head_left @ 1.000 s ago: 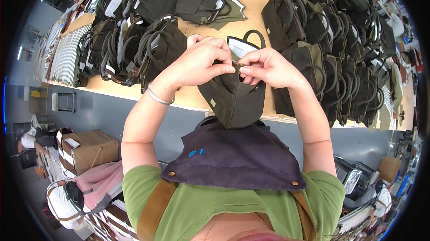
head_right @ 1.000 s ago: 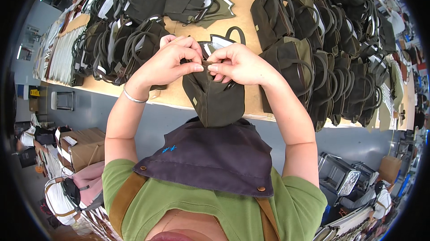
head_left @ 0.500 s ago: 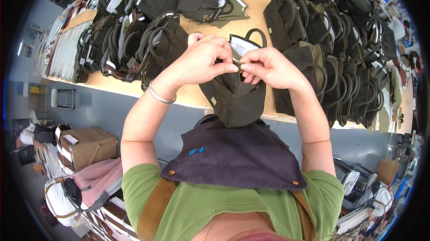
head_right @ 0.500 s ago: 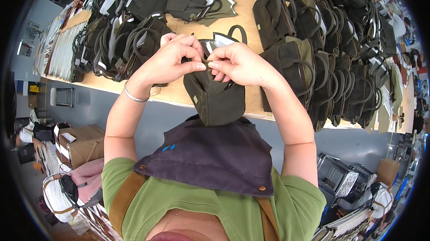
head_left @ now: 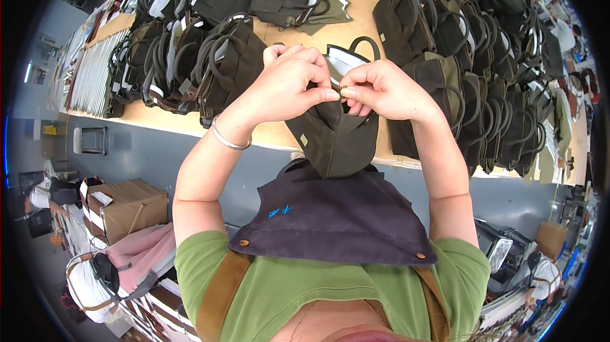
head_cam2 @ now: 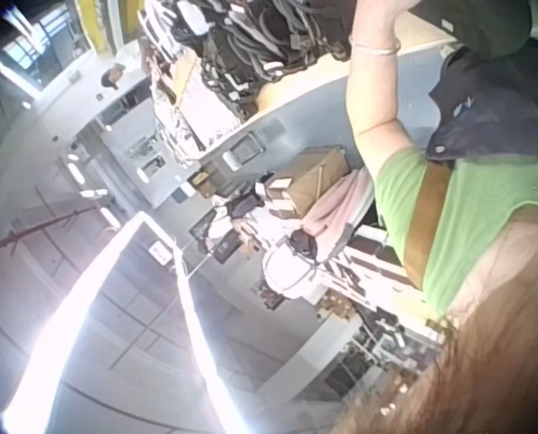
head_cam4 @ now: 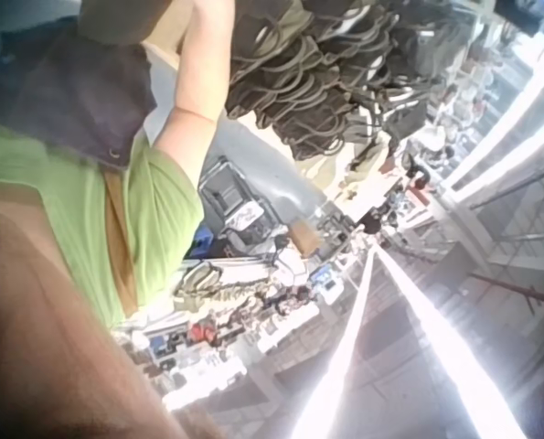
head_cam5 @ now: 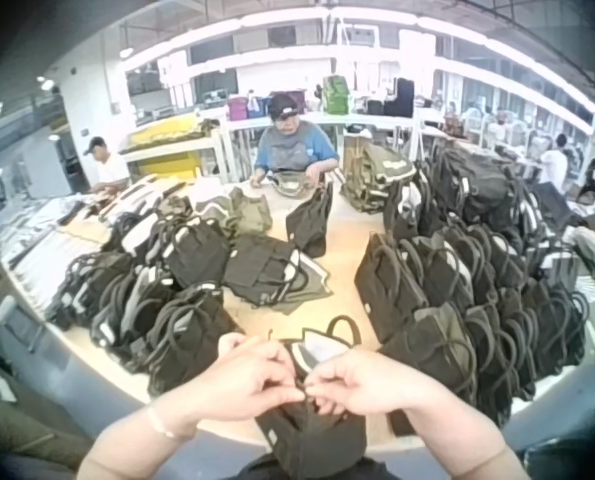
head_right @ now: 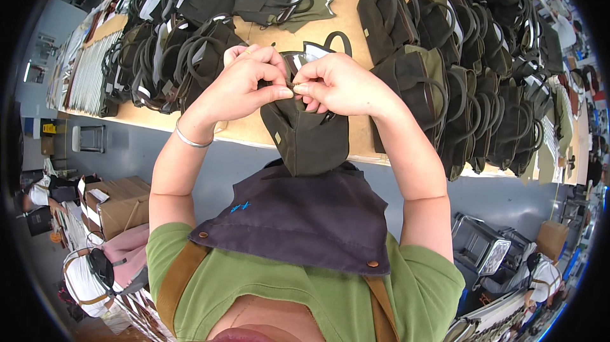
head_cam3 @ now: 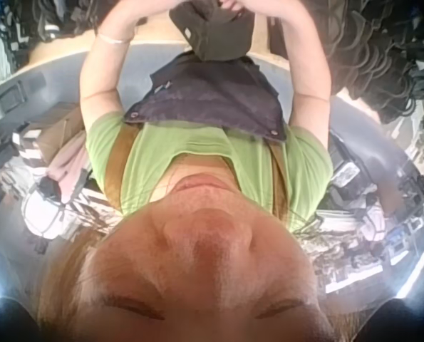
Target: The person is assembling small green canvas bags on a wooden table. They repeatedly open the bags, insert white paper stuffing to maintain shape, and zip the bags closed. The person handles the bags one at a time, placing finished units aside.
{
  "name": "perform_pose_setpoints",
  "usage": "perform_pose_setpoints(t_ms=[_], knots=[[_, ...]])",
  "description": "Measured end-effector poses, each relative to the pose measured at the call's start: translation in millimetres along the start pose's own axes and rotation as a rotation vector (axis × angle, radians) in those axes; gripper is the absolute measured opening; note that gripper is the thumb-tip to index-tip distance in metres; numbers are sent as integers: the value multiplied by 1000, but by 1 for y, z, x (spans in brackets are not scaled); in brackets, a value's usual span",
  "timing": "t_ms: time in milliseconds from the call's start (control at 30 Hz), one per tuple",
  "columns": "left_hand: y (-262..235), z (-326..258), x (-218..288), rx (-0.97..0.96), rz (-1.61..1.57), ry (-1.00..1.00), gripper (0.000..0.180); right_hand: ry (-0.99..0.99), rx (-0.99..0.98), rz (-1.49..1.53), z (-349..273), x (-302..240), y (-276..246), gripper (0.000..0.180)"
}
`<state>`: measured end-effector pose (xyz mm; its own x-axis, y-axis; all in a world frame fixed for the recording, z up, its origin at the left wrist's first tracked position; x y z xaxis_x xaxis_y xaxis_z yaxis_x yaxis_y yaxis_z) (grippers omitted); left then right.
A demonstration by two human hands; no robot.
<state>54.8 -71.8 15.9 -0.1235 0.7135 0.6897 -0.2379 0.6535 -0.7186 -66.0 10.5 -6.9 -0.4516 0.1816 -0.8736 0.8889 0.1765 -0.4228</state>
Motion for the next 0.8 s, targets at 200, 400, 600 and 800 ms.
perform_pose_setpoints(t_ms=[200, 400, 600, 800], knots=[[-8, 4, -2, 53, 63, -183, 12, -52, -34, 16, -3, 5, 1, 14], [3, -6, -5, 90, -138, -45, 13, -49, 132, 59, -10, 4, 2, 10], [3, -14, -5, 110, -139, -22, 11, -166, 379, -12, -28, 3, 7, 16], [8, -18, 1, 152, -73, 56, 12, -175, 285, -619, -32, 2, 1, 33]])
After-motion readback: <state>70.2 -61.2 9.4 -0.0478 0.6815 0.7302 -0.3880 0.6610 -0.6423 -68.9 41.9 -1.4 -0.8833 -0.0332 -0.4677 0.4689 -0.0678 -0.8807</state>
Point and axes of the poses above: each hand's wrist, its own z-axis towards the middle knuckle, its own y-axis out of the palm, x = y × z, the point moved 6 cm from there along z, towards the middle knuckle, and after that the axes turned 11 degrees about -z, right-handed, at the moved point
